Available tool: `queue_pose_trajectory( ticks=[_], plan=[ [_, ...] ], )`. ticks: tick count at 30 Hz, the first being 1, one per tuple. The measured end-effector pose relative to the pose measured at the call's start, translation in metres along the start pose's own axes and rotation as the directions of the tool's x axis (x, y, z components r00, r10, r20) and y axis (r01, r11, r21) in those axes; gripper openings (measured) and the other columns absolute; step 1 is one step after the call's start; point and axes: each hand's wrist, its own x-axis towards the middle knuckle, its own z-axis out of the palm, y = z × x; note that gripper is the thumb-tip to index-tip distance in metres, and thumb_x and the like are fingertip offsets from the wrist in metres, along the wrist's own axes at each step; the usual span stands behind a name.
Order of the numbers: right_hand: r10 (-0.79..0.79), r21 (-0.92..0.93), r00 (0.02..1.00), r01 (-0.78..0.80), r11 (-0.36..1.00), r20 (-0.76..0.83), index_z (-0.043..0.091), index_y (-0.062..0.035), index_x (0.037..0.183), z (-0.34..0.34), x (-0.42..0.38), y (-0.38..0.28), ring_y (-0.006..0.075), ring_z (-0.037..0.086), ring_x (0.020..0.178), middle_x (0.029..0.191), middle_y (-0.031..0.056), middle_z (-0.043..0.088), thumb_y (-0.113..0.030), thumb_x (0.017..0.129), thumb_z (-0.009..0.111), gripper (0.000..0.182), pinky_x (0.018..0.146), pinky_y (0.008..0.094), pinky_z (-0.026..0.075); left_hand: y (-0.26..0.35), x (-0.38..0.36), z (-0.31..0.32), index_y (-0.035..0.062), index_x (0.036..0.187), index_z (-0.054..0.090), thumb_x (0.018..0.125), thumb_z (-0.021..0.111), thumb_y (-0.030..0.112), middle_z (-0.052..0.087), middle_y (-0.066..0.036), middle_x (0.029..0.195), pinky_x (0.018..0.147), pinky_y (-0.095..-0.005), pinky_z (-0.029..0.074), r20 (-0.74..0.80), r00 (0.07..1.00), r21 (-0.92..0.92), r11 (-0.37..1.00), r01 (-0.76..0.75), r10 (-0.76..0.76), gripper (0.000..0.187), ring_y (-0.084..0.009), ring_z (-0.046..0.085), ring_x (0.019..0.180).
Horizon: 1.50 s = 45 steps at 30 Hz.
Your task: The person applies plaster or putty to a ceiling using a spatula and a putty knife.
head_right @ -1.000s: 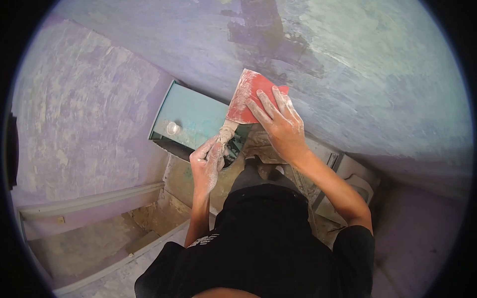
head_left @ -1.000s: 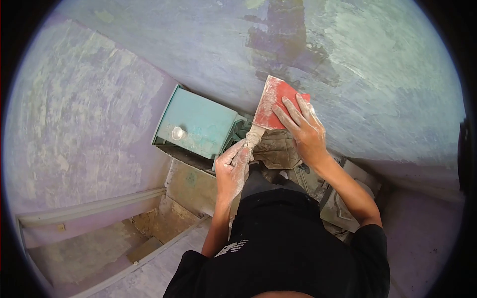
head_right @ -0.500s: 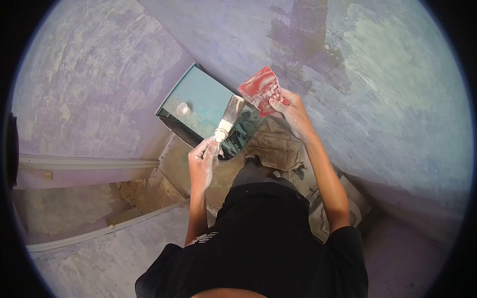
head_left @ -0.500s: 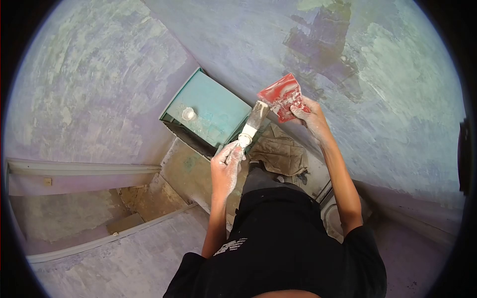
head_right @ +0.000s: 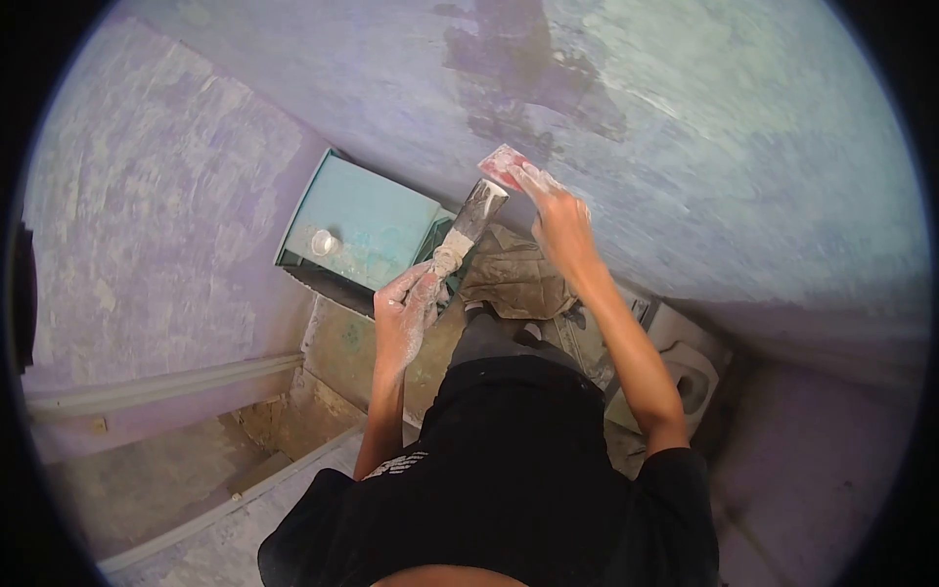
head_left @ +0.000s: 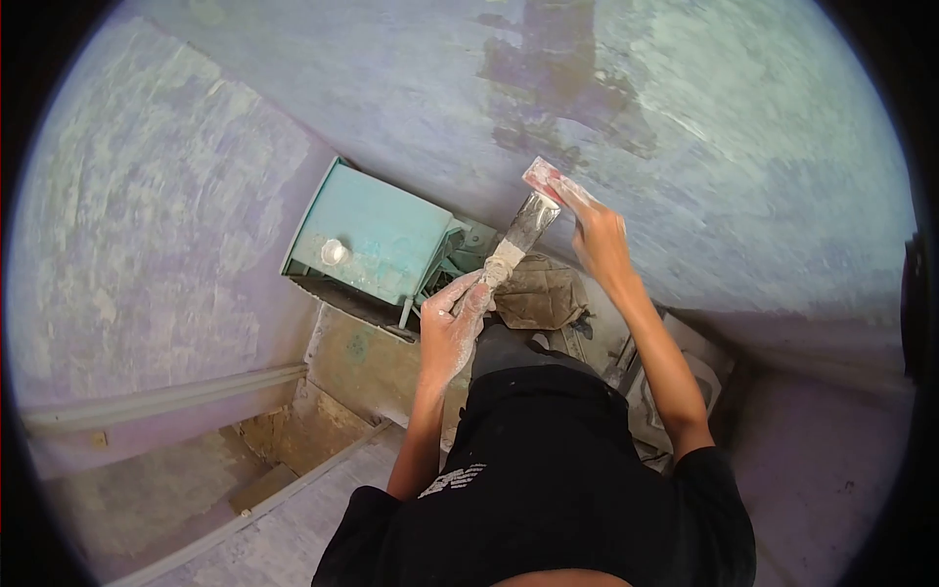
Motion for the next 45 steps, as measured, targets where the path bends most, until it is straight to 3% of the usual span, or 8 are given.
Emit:
queue_pose_trajectory(
  ticks=[2, 15, 18, 20, 24, 28, 36, 45],
  plan=[
    [0.265, 0.15, 0.944, -0.296, 0.943, 0.195, 0.052, -0.0134, 0.134, -0.008, 0.006, 0.004, 0.0326, 0.068, 0.087, 0.109, 0.02, 0.065, 0.005, 0.081, 0.055, 0.057, 0.078, 0.0435, 0.052, -0.003, 0.001, 0.0, -0.0034, 0.115, 0.063, 0.093, 0.064, 0.029, 0.057, 0.001, 0.074, 0.045, -0.018, 0.026, 0.043, 0.999, -0.043, 0.999, 0.021, -0.019, 0.039, -0.0011, 0.038, 0.054],
    [0.263, -0.025, 0.943, -0.264, 0.964, 0.203, 0.054, -0.0065, 0.129, 0.02, -0.021, 0.012, 0.0362, 0.063, 0.102, 0.114, 0.0234, 0.062, 0.011, 0.081, 0.049, 0.051, 0.08, 0.042, 0.051, -0.01, 0.015, -0.002, -0.0034, 0.115, 0.063, 0.093, 0.064, 0.029, 0.056, 0.001, 0.074, 0.045, -0.0184, 0.026, 0.08, 0.994, -0.05, 0.995, 0.082, -0.078, 0.039, -0.0009, 0.037, 0.054],
    [0.313, 0.201, 0.94, -0.335, 0.921, 0.131, 0.052, -0.0114, 0.134, 0.041, -0.02, 0.042, 0.0235, 0.068, 0.083, 0.093, 0.0187, 0.068, 0.003, 0.086, 0.057, 0.05, 0.071, 0.0357, 0.053, -0.008, 0.016, -0.008, -0.0032, 0.115, 0.063, 0.093, 0.063, 0.029, 0.056, 0.001, 0.073, 0.045, -0.0184, 0.027, 0.075, 0.993, -0.064, 0.993, 0.099, -0.094, 0.038, -0.0009, 0.038, 0.055],
    [0.458, 0.767, 0.768, -0.593, 0.243, 0.448, 0.055, -0.0046, 0.127, 0.028, -0.015, 0.039, 0.0182, 0.067, 0.089, 0.104, 0.0125, 0.067, 0.002, 0.088, 0.056, 0.04, 0.076, 0.0304, 0.055, -0.009, 0.019, -0.011, -0.003, 0.114, 0.063, 0.093, 0.063, 0.029, 0.056, 0.001, 0.073, 0.045, -0.0184, 0.027, 0.053, 0.994, -0.043, 0.994, 0.102, -0.1, 0.038, -0.0009, 0.038, 0.055],
    [0.442, 0.775, 0.731, -0.622, 0.116, 0.52, 0.055, 0.0005, 0.125, 0.0, -0.01, 0.025, 0.0163, 0.064, 0.097, 0.111, 0.0095, 0.063, -0.001, 0.09, 0.058, 0.035, 0.084, 0.0311, 0.056, -0.012, 0.02, -0.016, -0.0023, 0.114, 0.064, 0.094, 0.061, 0.028, 0.055, 0.002, 0.073, 0.046, -0.0183, 0.027, -0.006, 0.996, 0.009, 0.995, 0.094, -0.094, 0.036, -0.001, 0.038, 0.055],
    [0.407, 0.798, 0.782, -0.575, 0.181, 0.472, 0.057, 0.0017, 0.122, -0.024, -0.008, 0.012, 0.0166, 0.064, 0.097, 0.109, 0.0091, 0.064, -0.002, 0.09, 0.058, 0.033, 0.086, 0.0319, 0.054, -0.009, 0.021, -0.019, -0.0023, 0.113, 0.064, 0.094, 0.061, 0.027, 0.055, 0.002, 0.073, 0.046, -0.0181, 0.027, -0.01, 0.998, 0.003, 0.998, 0.066, -0.066, 0.035, -0.0009, 0.039, 0.055],
    [0.141, 0.442, 0.97, -0.216, 0.871, 0.198, 0.061, -0.0064, 0.123, -0.062, -0.001, -0.035, 0.0286, 0.066, 0.1, 0.114, 0.0144, 0.067, 0.005, 0.082, 0.055, 0.042, 0.087, 0.0382, 0.05, 0.004, 0.027, -0.023, -0.003, 0.112, 0.064, 0.094, 0.062, 0.026, 0.058, 0.001, 0.074, 0.046, -0.0179, 0.028, 0.018, 1.0, 0.022, 1.0, 0.011, -0.012, 0.034, -0.0011, 0.041, 0.056],
    [0.253, 0.163, 0.951, -0.282, 0.946, 0.178, 0.059, -0.0111, 0.126, -0.031, -0.003, -0.002, 0.0389, 0.063, 0.097, 0.116, 0.0172, 0.063, 0.013, 0.075, 0.047, 0.058, 0.08, 0.0408, 0.051, 0.006, 0.029, -0.018, -0.0036, 0.112, 0.065, 0.095, 0.061, 0.024, 0.058, -0.001, 0.073, 0.044, -0.0188, 0.028, 0.09, 0.996, -0.033, 0.999, -0.012, 0.015, 0.033, -0.0021, 0.04, 0.053]
  ],
)
